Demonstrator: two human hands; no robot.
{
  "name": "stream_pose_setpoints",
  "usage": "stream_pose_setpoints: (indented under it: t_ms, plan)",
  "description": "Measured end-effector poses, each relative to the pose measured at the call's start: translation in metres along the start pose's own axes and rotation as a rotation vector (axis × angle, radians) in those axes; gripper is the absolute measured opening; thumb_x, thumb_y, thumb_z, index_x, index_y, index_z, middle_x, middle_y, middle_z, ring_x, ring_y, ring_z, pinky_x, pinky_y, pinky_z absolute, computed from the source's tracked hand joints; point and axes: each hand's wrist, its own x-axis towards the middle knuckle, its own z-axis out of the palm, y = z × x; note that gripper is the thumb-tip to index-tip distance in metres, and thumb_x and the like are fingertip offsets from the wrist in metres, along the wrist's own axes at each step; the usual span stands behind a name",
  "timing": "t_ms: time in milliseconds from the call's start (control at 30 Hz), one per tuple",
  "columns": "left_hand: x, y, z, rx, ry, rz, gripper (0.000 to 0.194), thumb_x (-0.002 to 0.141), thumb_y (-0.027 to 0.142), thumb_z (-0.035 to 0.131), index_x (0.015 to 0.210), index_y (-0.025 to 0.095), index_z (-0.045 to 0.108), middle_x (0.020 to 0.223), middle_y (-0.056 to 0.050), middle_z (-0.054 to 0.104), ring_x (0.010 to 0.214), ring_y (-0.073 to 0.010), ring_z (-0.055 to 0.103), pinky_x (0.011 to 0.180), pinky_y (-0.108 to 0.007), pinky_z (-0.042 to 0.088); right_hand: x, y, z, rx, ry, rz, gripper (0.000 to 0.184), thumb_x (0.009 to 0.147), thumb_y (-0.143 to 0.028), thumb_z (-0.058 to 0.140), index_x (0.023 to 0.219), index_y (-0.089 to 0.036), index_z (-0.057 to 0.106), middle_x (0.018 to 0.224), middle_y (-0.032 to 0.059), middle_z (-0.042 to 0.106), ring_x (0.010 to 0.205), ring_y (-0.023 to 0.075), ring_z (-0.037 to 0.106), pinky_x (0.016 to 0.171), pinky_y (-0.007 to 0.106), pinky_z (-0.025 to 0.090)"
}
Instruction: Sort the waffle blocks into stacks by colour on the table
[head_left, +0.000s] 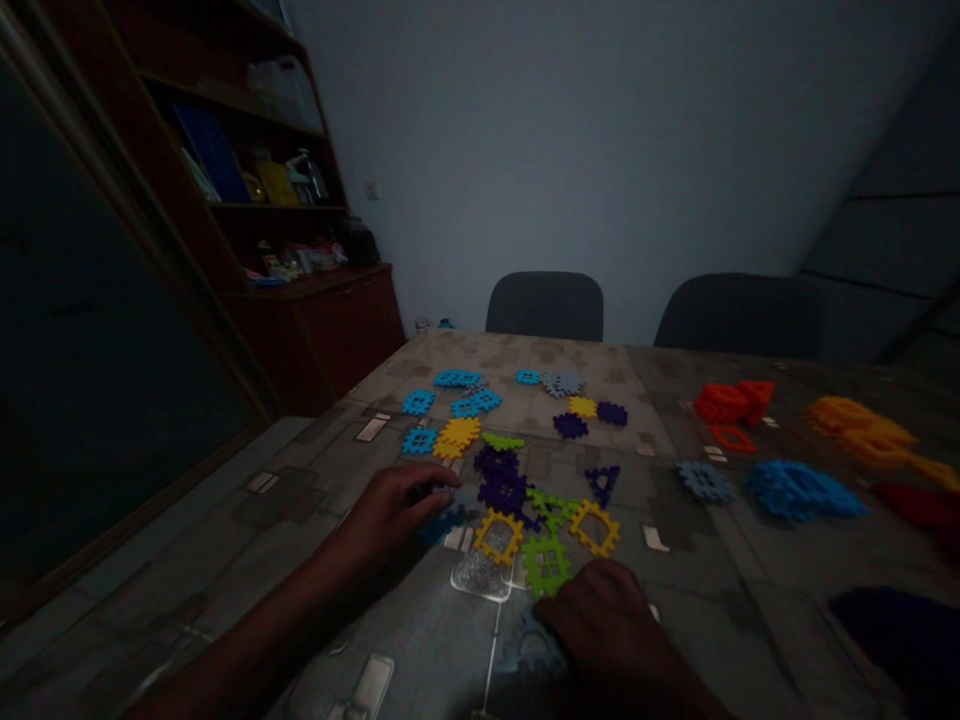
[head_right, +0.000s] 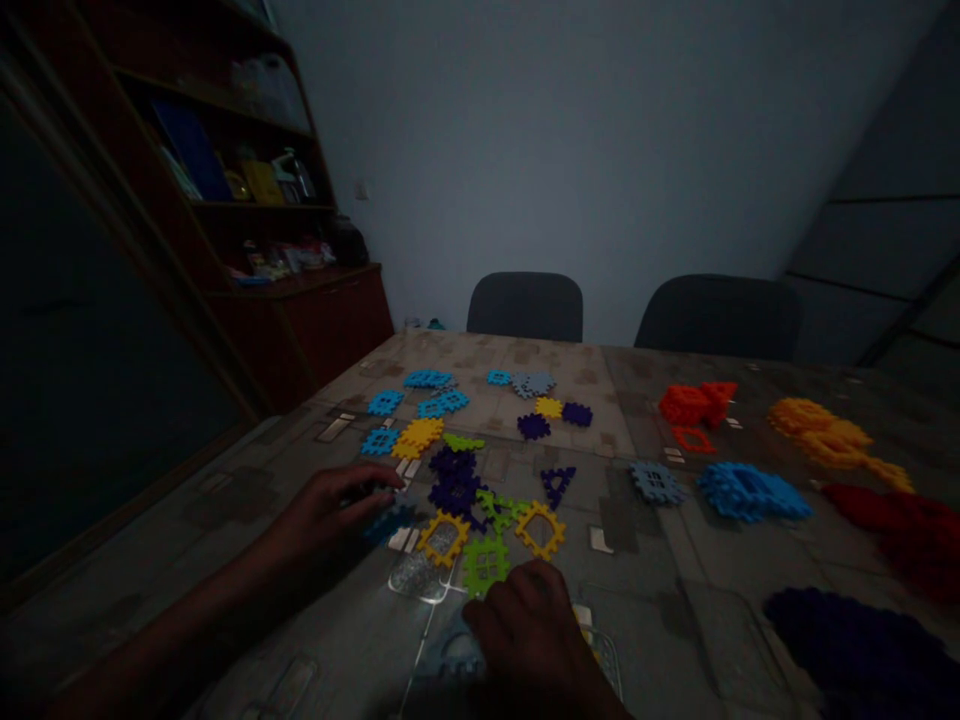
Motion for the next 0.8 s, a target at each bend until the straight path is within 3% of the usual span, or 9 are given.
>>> stream_pose_setpoints:
  t_ms: [67, 200, 367, 467, 667, 800]
  plan:
    - [-0.008, 0.015, 0.016, -0.132, -0.064, -0.029, 0.023, 0.086, 0.033, 0.057, 0.098, 0.019, 0.071, 0.096, -0.006, 0.074, 0.087, -0.0218, 0.066, 0.080, -0.033, 0.048, 0.002, 0.002, -0.010, 0.049, -0.037, 0.048, 0.034, 0.075, -0.032, 0.076, 0.105, -0.023, 0.063, 0.090, 0.0010, 0.069, 0.087, 0.0205, 0.060, 0.090, 0.038, 0.038]
    - [-0.028, 0.039, 0.050, -0.219, -0.212, -0.065, 0.025, 0.085, 0.029, 0.059, 0.107, 0.022, 0.070, 0.101, -0.004, 0.074, 0.092, -0.0212, 0.065, 0.083, -0.033, 0.047, 0.007, 0.008, -0.026, 0.073, -0.072, 0.153, 0.015, 0.081, -0.018, 0.070, 0.094, -0.024, 0.064, 0.087, -0.0005, 0.068, 0.089, 0.0190, 0.059, 0.092, 0.038, 0.034]
    - [-0.041, 0.045, 0.072, -0.169, -0.280, -0.005, 0.038, 0.080, 0.020, 0.065, 0.118, 0.026, 0.066, 0.100, 0.000, 0.073, 0.083, -0.0173, 0.063, 0.082, -0.031, 0.047, 0.009, 0.013, -0.033, 0.070, -0.064, 0.179, 0.014, 0.081, -0.012, 0.062, 0.089, -0.023, 0.064, 0.084, 0.0000, 0.065, 0.085, 0.0188, 0.057, 0.087, 0.038, 0.033]
    - [-0.042, 0.044, 0.071, -0.095, -0.278, 0.083, 0.042, 0.083, 0.023, 0.068, 0.124, 0.027, 0.061, 0.105, -0.001, 0.072, 0.092, -0.0191, 0.063, 0.087, -0.033, 0.046, 0.009, 0.014, -0.030, 0.074, -0.059, 0.171, 0.011, 0.082, -0.014, 0.061, 0.088, -0.023, 0.064, 0.083, -0.0001, 0.066, 0.083, 0.0186, 0.057, 0.087, 0.039, 0.032]
    - [-0.036, 0.047, 0.049, 0.072, -0.278, 0.087, 0.021, 0.092, 0.022, 0.056, 0.111, 0.025, 0.065, 0.107, -0.003, 0.069, 0.099, -0.0202, 0.062, 0.089, -0.035, 0.046, 0.005, 0.005, -0.014, 0.070, -0.025, 0.104, 0.011, 0.083, -0.025, 0.069, 0.094, -0.023, 0.065, 0.085, 0.0007, 0.067, 0.085, 0.0197, 0.058, 0.089, 0.037, 0.032]
    - [-0.037, 0.048, 0.037, 0.114, -0.381, 0.019, 0.042, 0.082, 0.021, 0.068, 0.123, 0.029, 0.060, 0.122, -0.004, 0.065, 0.112, -0.0240, 0.059, 0.098, -0.039, 0.044, 0.002, 0.003, -0.001, 0.053, 0.030, 0.097, 0.013, 0.082, -0.027, 0.071, 0.093, -0.023, 0.066, 0.083, 0.0000, 0.066, 0.082, 0.0191, 0.057, 0.086, 0.036, 0.033]
